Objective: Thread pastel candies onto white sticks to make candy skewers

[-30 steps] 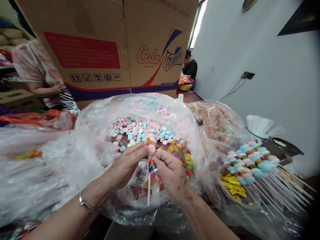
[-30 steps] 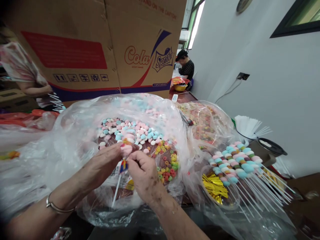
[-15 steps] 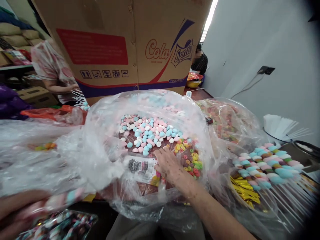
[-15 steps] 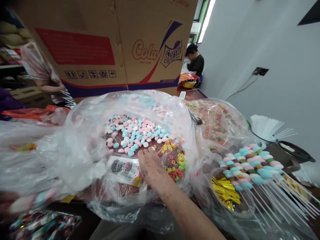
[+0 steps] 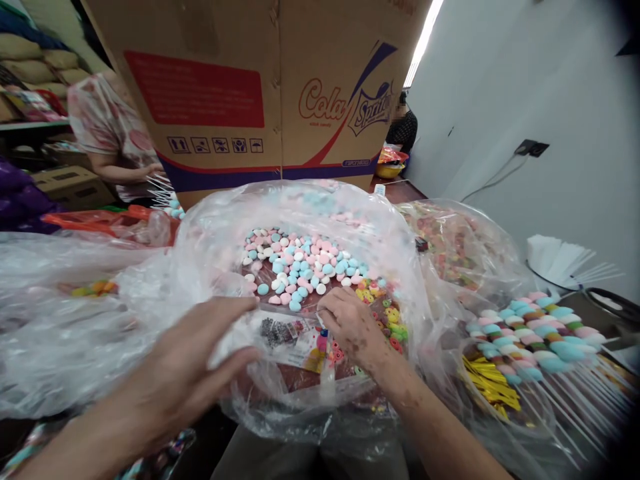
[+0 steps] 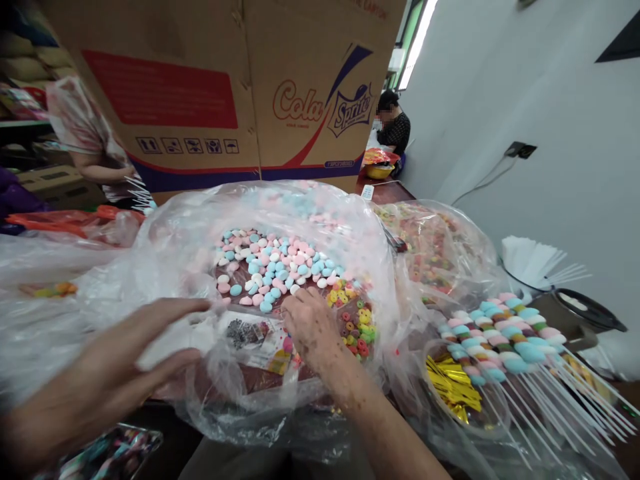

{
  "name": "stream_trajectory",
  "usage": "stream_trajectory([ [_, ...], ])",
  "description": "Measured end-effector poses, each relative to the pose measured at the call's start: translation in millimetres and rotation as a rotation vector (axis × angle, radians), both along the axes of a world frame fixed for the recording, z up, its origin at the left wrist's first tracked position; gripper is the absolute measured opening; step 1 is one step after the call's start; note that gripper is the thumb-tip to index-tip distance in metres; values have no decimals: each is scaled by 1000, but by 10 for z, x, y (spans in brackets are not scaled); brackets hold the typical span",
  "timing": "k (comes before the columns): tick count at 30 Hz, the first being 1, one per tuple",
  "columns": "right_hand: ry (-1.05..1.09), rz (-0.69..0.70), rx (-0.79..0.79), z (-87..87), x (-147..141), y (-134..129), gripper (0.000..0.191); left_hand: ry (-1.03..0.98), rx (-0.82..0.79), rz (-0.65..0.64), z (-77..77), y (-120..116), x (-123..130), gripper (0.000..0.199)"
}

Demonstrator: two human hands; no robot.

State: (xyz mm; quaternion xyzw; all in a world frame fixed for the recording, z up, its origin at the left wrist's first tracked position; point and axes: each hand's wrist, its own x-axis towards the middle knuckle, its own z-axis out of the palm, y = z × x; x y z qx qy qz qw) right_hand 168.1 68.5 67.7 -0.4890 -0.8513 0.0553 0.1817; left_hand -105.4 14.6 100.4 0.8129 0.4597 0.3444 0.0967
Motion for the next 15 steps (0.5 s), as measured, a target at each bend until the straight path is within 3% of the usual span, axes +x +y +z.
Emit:
stream_trajectory([
  [2, 106, 15, 19, 91, 29, -79, 22, 57, 19, -129, -108, 181, 447, 45],
  [5, 350, 43, -15, 193, 104, -198, 19, 56, -233, -195, -212, 389, 869, 18],
  [8, 498, 44, -176, 227, 216, -287, 13, -27, -552, -289, -236, 491, 945, 16],
  [10, 526, 35, -245, 209, 285, -328, 11, -87, -668, -342, -222, 513, 912, 23],
  [15, 531, 22, -93, 106, 366, -387, 22, -90, -738, -410, -147, 534, 933, 41],
])
